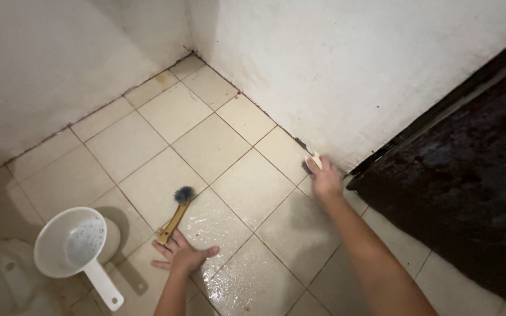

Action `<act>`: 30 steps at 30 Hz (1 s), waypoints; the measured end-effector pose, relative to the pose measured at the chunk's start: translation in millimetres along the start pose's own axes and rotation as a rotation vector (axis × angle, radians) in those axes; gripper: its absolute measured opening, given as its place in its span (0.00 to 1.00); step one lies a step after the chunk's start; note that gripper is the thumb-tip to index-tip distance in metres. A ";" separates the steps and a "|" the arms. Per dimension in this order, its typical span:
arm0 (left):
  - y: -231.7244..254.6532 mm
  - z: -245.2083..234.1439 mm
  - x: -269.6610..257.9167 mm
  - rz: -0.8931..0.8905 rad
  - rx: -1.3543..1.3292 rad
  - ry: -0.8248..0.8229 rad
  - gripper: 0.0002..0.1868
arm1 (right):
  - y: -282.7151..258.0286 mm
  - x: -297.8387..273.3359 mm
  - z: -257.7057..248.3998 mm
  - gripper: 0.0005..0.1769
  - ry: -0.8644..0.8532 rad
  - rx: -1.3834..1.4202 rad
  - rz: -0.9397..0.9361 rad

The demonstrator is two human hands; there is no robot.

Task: The person scrubs the tiled bathroom floor and the base of the wall using a sponge and a brush. They dip the tools into a small white container of soapy water and clean the area near the door and under the sink.

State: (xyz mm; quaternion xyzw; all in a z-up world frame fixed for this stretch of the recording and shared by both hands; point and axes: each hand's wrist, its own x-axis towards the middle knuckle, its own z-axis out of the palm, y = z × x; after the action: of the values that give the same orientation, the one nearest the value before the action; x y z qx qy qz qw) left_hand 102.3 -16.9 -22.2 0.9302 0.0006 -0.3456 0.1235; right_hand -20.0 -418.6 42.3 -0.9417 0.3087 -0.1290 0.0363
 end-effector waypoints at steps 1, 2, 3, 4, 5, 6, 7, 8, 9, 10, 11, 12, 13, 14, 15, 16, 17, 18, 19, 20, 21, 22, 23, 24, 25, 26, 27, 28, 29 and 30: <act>-0.2 3.4 2.0 -0.007 0.011 -0.013 0.92 | 10.3 5.9 12.3 0.29 -0.012 -0.032 -0.031; 0.4 5.5 4.9 -0.013 0.022 -0.026 0.92 | 19.4 9.2 23.3 0.29 -0.024 -0.064 -0.063; -0.3 5.2 8.0 -0.022 0.030 -0.032 0.92 | 24.9 10.2 32.8 0.29 0.026 -0.059 -0.062; 0.3 6.7 9.7 -0.012 0.027 -0.023 0.91 | 30.3 7.3 39.7 0.28 0.076 -0.055 -0.062; -0.9 8.5 9.7 -0.002 0.031 -0.015 0.91 | 34.0 -0.9 46.2 0.28 0.122 -0.047 -0.055; -3.7 9.5 8.1 0.008 0.035 -0.007 0.91 | 41.0 -17.1 48.4 0.29 0.084 -0.063 -0.030; -2.7 8.0 7.1 0.023 0.022 0.011 0.91 | 48.2 -25.2 45.7 0.31 0.059 -0.081 -0.014; -3.4 6.1 4.5 0.038 0.008 0.030 0.91 | 50.2 -25.2 44.4 0.32 0.034 -0.099 0.002; -4.2 6.4 1.4 0.050 -0.007 0.041 0.91 | 51.4 -25.9 44.3 0.32 0.054 -0.097 -0.010; -1.9 4.3 2.2 0.041 0.004 0.025 0.90 | 50.6 -24.3 45.9 0.32 0.075 -0.095 -0.023; -1.2 4.4 0.7 0.030 0.018 0.002 0.89 | 50.0 -23.2 48.5 0.33 0.088 -0.095 -0.032; -0.7 4.6 -1.0 0.019 0.033 -0.021 0.88 | 46.3 -16.9 53.3 0.32 0.103 -0.129 -0.069; 0.7 4.1 -1.8 0.012 0.041 -0.034 0.89 | 37.2 -0.8 60.1 0.31 0.121 -0.164 -0.108; 2.2 3.4 -2.9 0.005 0.048 -0.047 0.89 | 27.6 15.0 66.1 0.31 0.140 -0.198 -0.148; 3.0 0.0 -3.2 0.002 0.065 -0.058 0.89 | 16.4 27.8 72.2 0.28 0.085 -0.183 -0.093; 4.2 -2.0 -4.6 0.002 0.057 -0.053 0.90 | 2.7 41.2 77.5 0.26 0.031 -0.167 -0.038; 5.2 -2.5 -7.5 0.001 0.046 -0.049 0.90 | -11.5 51.9 80.0 0.22 0.011 0.150 0.211; 5.9 -4.1 -9.7 0.000 0.036 -0.045 0.90 | -26.7 57.2 80.3 0.21 -0.009 0.469 0.458; 6.4 -5.3 -12.0 -0.003 0.043 -0.051 0.90 | -43.0 53.0 79.1 0.22 0.041 0.364 0.213; 7.8 -7.7 -12.4 -0.006 0.050 -0.057 0.89 | -61.2 43.7 76.5 0.25 0.091 0.256 -0.031; 9.5 -8.4 -13.8 -0.015 0.049 -0.062 0.89 | -87.4 30.3 75.6 0.20 0.038 0.329 -0.044; 12.0 -9.2 -14.2 -0.009 0.041 -0.071 0.89 | -117.0 13.7 74.8 0.17 -0.015 0.400 -0.057; 13.0 -10.4 -14.2 -0.008 0.031 -0.078 0.89 | -147.3 -6.6 73.9 0.18 -0.116 0.564 -0.001; 12.8 -11.2 -14.5 -0.007 0.022 -0.085 0.89 | -168.5 -31.0 70.6 0.21 -0.219 0.724 0.059; 10.7 -11.2 -15.7 0.015 0.006 -0.072 0.89 | -176.6 -56.3 64.5 0.23 -0.194 0.563 -0.245; 8.2 -10.7 -17.2 0.037 -0.009 -0.059 0.89 | -182.1 -72.1 59.1 0.29 -0.162 0.396 -0.544; 5.2 -11.3 -17.7 0.064 -0.020 -0.045 0.90 | -179.8 -74.6 53.9 0.28 -0.282 0.595 -0.346; 1.9 -11.9 -18.6 0.085 -0.004 -0.062 0.90 | -168.7 -73.4 48.3 0.29 -0.403 0.784 -0.138; -2.1 -13.0 -20.0 0.108 0.017 -0.080 0.91 | -154.2 -69.4 44.0 0.29 -0.523 0.965 0.085; -5.3 -14.5 -21.0 0.130 0.037 -0.099 0.92 | -126.0 -60.0 37.2 0.25 -0.262 0.847 -0.238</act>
State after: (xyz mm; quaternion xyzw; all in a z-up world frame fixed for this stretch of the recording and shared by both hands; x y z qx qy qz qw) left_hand 95.1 -6.7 0.6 0.9123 -0.0724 -0.3822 0.1282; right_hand 15.3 -281.9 11.8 -0.8811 0.1115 -0.1270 0.4416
